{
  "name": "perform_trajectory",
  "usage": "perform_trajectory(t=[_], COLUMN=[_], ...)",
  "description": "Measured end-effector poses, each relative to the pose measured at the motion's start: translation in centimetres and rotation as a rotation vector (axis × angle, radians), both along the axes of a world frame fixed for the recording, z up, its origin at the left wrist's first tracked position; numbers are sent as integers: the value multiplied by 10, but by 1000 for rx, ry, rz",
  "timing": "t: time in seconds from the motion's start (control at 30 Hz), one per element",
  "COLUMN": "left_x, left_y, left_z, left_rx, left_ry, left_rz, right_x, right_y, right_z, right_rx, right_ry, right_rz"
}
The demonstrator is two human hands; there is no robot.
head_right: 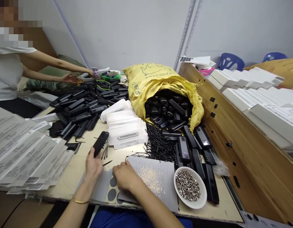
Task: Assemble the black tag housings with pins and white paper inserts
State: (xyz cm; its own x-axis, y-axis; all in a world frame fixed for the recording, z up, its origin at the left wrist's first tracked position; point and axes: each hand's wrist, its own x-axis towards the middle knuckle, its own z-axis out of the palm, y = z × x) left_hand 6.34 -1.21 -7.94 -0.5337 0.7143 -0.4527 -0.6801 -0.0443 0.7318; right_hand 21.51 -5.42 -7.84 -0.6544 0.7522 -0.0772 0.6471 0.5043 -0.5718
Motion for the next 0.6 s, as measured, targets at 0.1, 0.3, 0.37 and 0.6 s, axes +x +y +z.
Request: perform_trajectory(t=[0.1,0.3,0.37,0.6], left_x=[29,9,-14,-28], left_y=[5,7,6,-15], left_z=[5,44,54,43], left_rx=[-10,194,260,184], left_ry=[-109,-95,-30,134], left_rz=[-165,-96,-14,-61], right_x=[-4,-31,-62,-37], right_y=[29,33,26,57], right_z=[-3,-2,-4,-14], right_rx=[103,150,92,-107], right_ry=[-93,19,121,117], right_rz=[-175,-36,194,-287])
